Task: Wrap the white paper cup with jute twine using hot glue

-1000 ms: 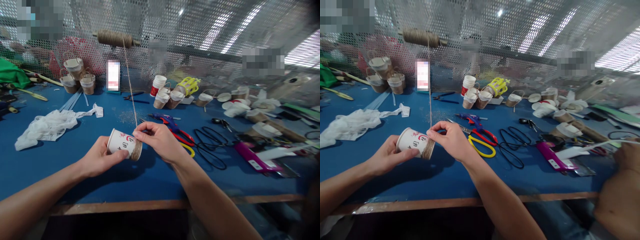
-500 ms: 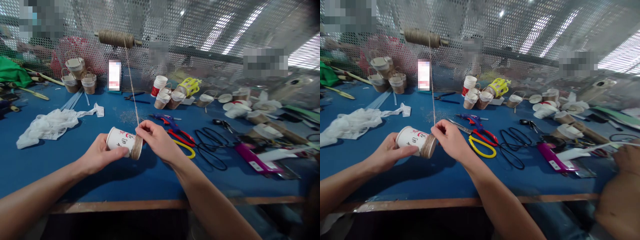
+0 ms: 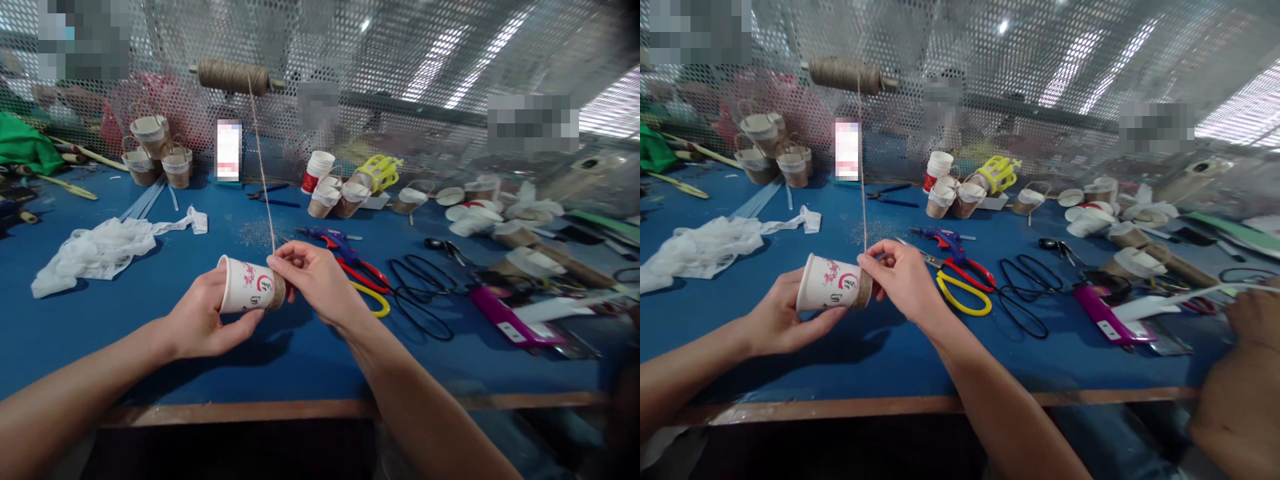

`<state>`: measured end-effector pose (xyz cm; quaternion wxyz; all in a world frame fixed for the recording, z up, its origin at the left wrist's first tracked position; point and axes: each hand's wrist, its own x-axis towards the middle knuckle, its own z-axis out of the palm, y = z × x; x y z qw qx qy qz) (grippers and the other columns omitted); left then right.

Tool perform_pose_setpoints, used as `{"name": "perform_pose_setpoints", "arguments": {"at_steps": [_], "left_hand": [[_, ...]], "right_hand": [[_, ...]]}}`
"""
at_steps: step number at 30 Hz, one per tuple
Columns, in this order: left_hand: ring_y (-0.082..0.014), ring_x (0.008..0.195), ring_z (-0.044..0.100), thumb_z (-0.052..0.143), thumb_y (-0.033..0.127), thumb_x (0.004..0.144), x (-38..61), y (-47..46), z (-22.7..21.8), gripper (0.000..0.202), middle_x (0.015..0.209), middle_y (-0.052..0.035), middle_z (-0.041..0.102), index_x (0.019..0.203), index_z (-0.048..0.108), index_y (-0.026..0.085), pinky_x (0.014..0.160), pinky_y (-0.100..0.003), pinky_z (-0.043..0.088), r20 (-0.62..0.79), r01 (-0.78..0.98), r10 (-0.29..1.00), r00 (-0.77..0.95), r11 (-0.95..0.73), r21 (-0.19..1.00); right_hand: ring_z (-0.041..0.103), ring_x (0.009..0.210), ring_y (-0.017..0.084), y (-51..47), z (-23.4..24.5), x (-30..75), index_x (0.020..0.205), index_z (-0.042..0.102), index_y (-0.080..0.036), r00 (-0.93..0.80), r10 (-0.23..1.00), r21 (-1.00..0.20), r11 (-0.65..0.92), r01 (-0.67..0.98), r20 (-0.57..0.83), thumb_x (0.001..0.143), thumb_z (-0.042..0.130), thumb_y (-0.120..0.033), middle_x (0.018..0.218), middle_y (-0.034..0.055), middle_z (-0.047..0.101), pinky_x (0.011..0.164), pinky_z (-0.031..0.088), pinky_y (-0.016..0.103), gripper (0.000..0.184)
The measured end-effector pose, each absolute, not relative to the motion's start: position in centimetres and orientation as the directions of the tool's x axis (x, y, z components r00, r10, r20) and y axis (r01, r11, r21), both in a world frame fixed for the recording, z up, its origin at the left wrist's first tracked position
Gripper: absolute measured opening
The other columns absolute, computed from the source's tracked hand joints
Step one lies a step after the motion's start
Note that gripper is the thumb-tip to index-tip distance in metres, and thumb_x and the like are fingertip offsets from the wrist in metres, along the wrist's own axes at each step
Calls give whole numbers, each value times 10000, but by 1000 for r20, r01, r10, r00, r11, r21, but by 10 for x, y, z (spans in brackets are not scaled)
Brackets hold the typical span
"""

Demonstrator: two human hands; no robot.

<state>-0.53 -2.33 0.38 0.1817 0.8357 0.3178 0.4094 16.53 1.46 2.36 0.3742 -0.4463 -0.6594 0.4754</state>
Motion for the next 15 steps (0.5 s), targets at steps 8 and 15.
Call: {"name": "perform_pose_setpoints", "arguments": {"at_steps": [8,15], "left_hand": [[-180,775,616,645,250,693,-2,-17,8,196,864,-54,699,866,672,161,718,-269,455,84,106,961,263,-115,988],[-116,598,605,711,168,592,2,-6,9,157,662,-34,684,723,660,100,612,-210,449,-287,-331,915,283,374,866]], "right_hand": [[434,385,50,14,22,162,694,551,-150,-187,966,-947,219,235,177,711,596,-305,531,-47,505,356,375,187,162],[477,439,66,6,18,157,706,561,-164,-222,937,-872,336,356,270,742,567,-299,539,-38,516,441,407,208,140]]}}
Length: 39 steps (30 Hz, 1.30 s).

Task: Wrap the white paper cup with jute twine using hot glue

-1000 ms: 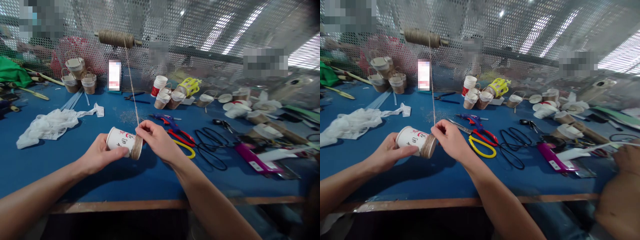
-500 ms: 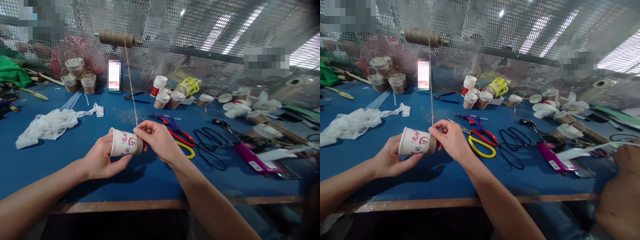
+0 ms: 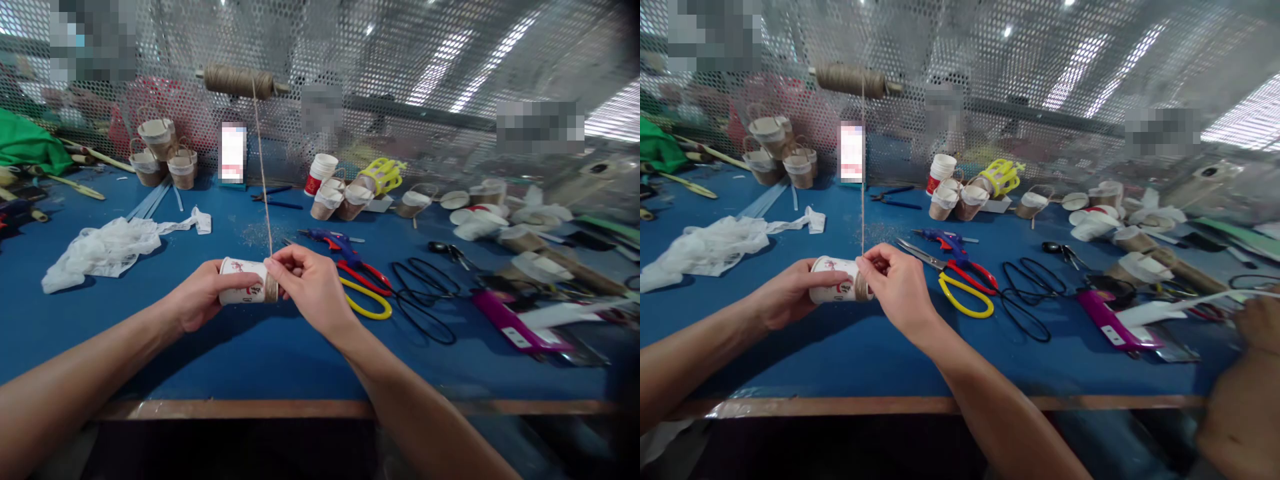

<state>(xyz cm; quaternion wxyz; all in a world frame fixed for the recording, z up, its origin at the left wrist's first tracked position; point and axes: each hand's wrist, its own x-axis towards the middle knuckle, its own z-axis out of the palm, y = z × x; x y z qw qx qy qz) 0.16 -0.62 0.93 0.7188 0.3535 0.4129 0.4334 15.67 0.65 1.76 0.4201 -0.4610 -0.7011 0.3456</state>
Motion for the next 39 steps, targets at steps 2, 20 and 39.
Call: {"name": "perform_pose_setpoints", "arguments": {"at_steps": [2,20,39], "left_hand": [[-104,593,596,725,146,574,3,-5,8,163,651,-8,677,715,650,118,612,-202,443,-231,-293,951,206,285,913],[-92,538,514,688,137,552,12,-9,22,163,609,17,614,682,591,126,555,-216,395,-108,-5,969,221,112,994],[-95,587,535,715,192,590,10,-16,3,191,670,4,630,725,594,132,613,-223,412,-141,-154,968,209,175,972]], "right_hand": [[494,431,70,7,17,157,717,551,-163,-255,933,-879,332,341,254,750,559,-302,529,-44,505,440,405,209,143],[476,605,90,18,27,168,699,572,-156,-286,920,-914,336,227,267,724,578,-293,647,-16,539,576,381,233,140],[446,585,96,18,22,167,664,546,-164,-288,932,-907,305,290,221,716,571,-301,628,-15,508,539,364,237,149]]}}
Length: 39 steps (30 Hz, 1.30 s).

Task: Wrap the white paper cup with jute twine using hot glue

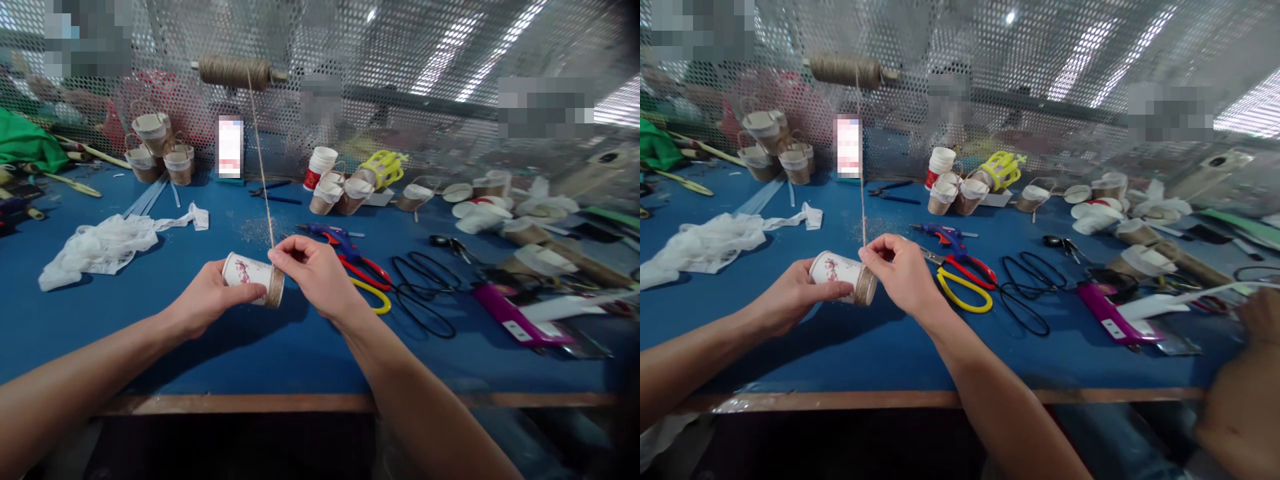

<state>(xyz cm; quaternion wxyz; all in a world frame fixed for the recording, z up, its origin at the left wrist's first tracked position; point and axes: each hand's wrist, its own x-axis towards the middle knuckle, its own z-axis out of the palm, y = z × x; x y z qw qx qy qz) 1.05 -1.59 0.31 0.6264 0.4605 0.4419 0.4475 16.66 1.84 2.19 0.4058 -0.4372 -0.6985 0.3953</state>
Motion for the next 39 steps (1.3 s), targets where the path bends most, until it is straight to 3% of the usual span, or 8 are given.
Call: {"name": "perform_pose_setpoints", "arguments": {"at_steps": [11,18,28,39], "left_hand": [[-88,559,520,676,228,632,9,-17,1,151,659,1,632,723,604,132,553,-197,406,-58,-58,981,187,70,996],[-106,568,553,666,225,630,9,-16,3,144,670,-10,657,725,621,127,569,-212,428,-51,-29,985,168,57,998],[-96,592,564,687,196,620,9,-14,0,157,686,-2,661,744,620,128,610,-212,440,-104,-158,982,160,130,979],[-111,605,582,679,167,623,9,-14,4,141,664,-18,671,743,626,115,623,-221,441,-168,-237,959,228,222,946]], "right_hand": [[432,453,59,14,26,164,709,546,-158,-331,940,-926,193,323,80,736,545,-305,589,-32,501,416,360,200,150],[453,434,53,13,25,164,703,536,-160,-297,951,-950,169,262,88,719,574,-319,547,-46,499,411,380,188,164],[472,438,56,12,29,165,693,520,-164,-268,954,-937,211,279,135,728,577,-311,541,-47,498,424,393,193,161],[435,409,53,13,25,162,663,539,-154,-290,954,-926,172,336,72,710,584,-285,521,-50,482,385,351,189,147]]}}
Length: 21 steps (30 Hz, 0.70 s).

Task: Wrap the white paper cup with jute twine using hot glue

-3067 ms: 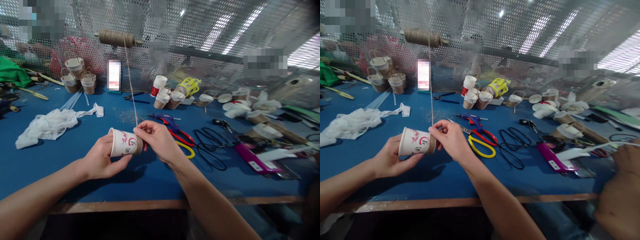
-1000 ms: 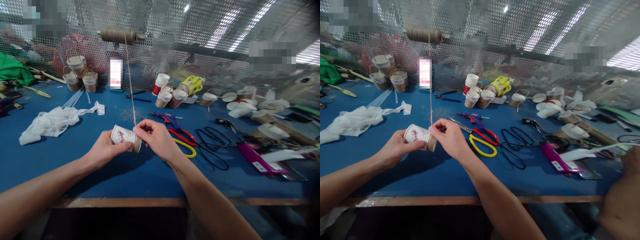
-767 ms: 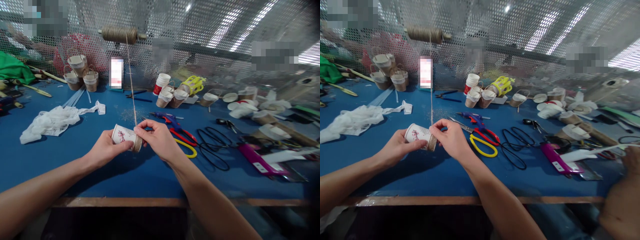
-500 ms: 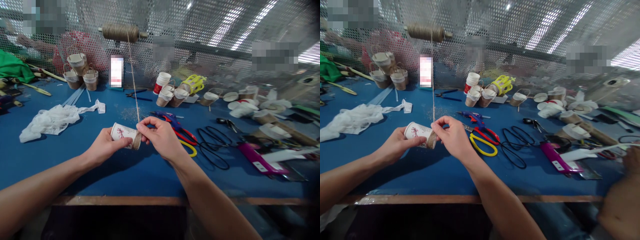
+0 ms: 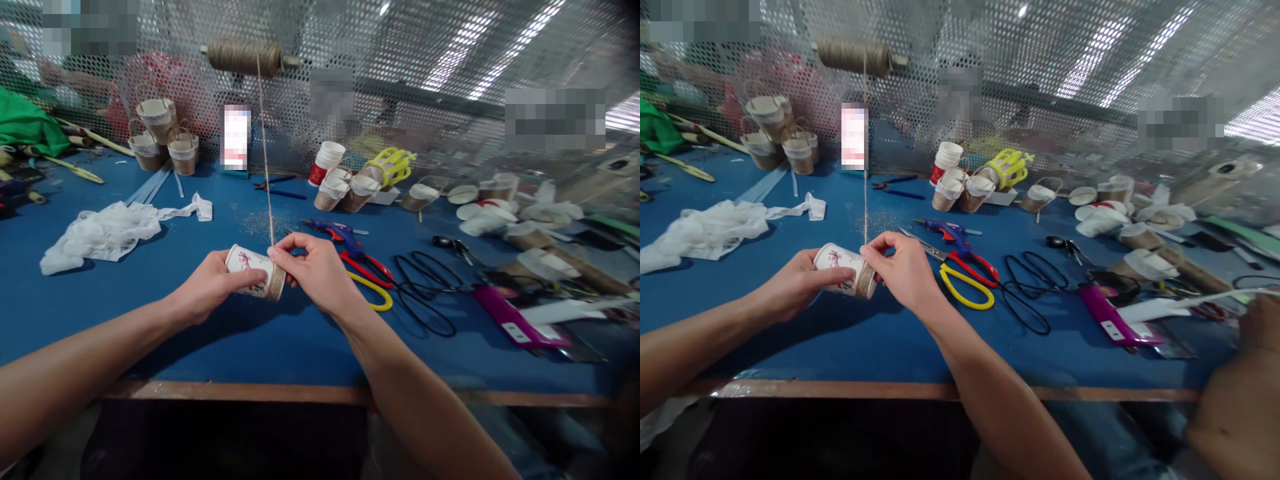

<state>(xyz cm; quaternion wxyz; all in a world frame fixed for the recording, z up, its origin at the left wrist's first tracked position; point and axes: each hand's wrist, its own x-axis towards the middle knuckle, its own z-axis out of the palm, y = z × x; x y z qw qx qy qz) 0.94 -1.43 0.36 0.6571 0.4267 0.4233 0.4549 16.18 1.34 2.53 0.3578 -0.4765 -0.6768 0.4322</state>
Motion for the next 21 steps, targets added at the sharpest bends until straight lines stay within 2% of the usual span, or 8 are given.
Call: {"name": "perform_pose_setpoints", "arguments": {"at_steps": [6,10,14,21], "left_hand": [[-116,644,602,671,157,643,9,-13,5,126,662,-10,684,762,651,121,651,-209,438,-170,-252,951,259,237,938],[-107,595,593,666,205,663,5,-10,6,87,636,-8,684,700,675,127,612,-201,423,-223,-205,929,296,290,935],[-116,601,602,690,178,628,3,-8,8,86,650,-9,693,704,682,138,607,-208,425,-282,-182,900,331,354,917],[-109,581,596,690,160,603,5,-9,6,61,622,-2,681,657,677,134,590,-202,425,-242,-203,929,280,304,931]], "right_hand": [[447,399,50,15,23,162,659,551,-146,-271,960,-943,152,297,69,690,599,-262,502,-55,500,394,374,187,130],[457,410,52,13,23,161,654,560,-145,-273,959,-934,168,316,80,692,601,-269,513,-48,510,406,394,188,136],[461,426,58,11,22,159,648,564,-145,-275,952,-904,228,361,130,698,601,-268,542,-34,521,406,397,192,138],[523,556,104,8,19,158,669,586,-158,-278,930,-831,346,437,241,718,582,-264,608,-1,554,500,435,230,117]]}}
